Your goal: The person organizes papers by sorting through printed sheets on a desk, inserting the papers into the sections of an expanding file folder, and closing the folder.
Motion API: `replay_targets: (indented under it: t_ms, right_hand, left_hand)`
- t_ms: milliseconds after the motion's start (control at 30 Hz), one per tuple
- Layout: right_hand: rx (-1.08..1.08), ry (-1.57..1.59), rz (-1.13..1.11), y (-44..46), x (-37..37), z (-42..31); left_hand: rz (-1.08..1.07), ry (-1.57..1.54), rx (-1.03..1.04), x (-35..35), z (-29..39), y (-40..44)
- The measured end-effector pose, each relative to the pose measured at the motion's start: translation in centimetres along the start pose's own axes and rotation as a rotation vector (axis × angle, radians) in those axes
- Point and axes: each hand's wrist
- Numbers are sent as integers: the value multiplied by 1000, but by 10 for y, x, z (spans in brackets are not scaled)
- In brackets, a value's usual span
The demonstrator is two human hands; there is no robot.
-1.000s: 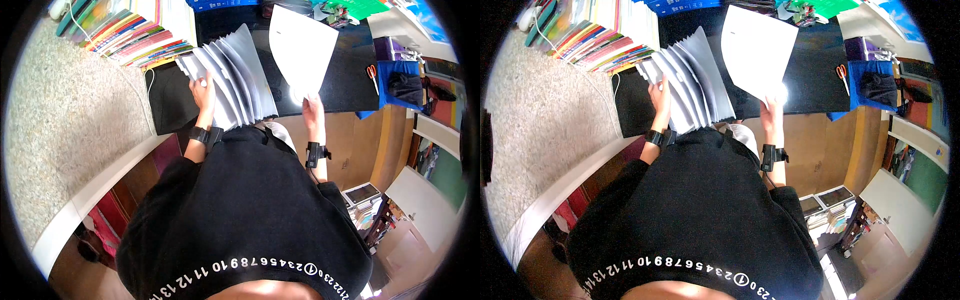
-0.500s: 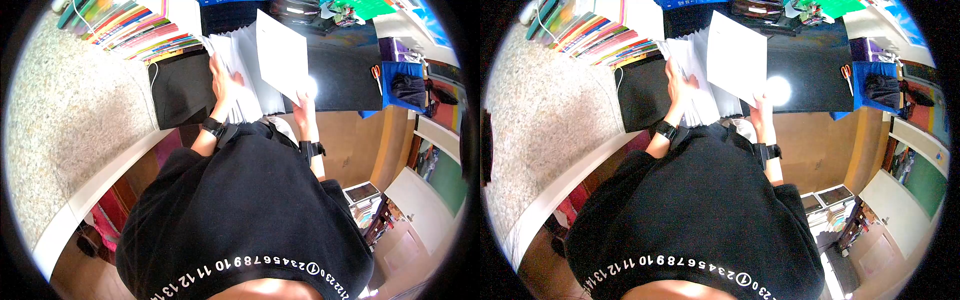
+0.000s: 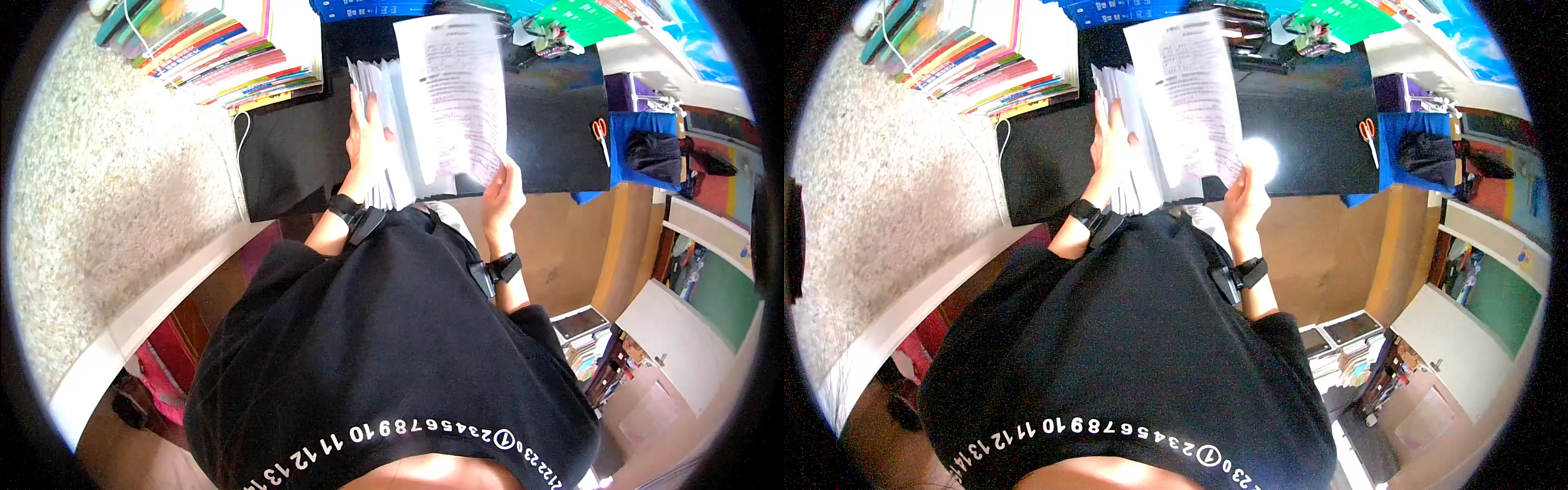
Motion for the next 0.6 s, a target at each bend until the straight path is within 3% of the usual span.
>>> replay_targets:
  t_ms: [100, 333, 600]
  right_hand:
    - [51, -15, -9, 1, -9, -7]
    - [-2, -6, -330, -16, -39, -43]
    - [-85, -22, -407, -15, -31, -52]
  left_hand:
    - [-14, -13, -9, 1, -4, 0]
    - [0, -55, 16, 2, -1, 1]
    - [73, -89, 107, 7, -4, 0]
Point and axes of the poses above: each hand's wrist, its own y-axis towards the middle knuckle, its own x-axis out of the palm, z = x × y, and after that the axes turned 9 degrees about -z, right-handed
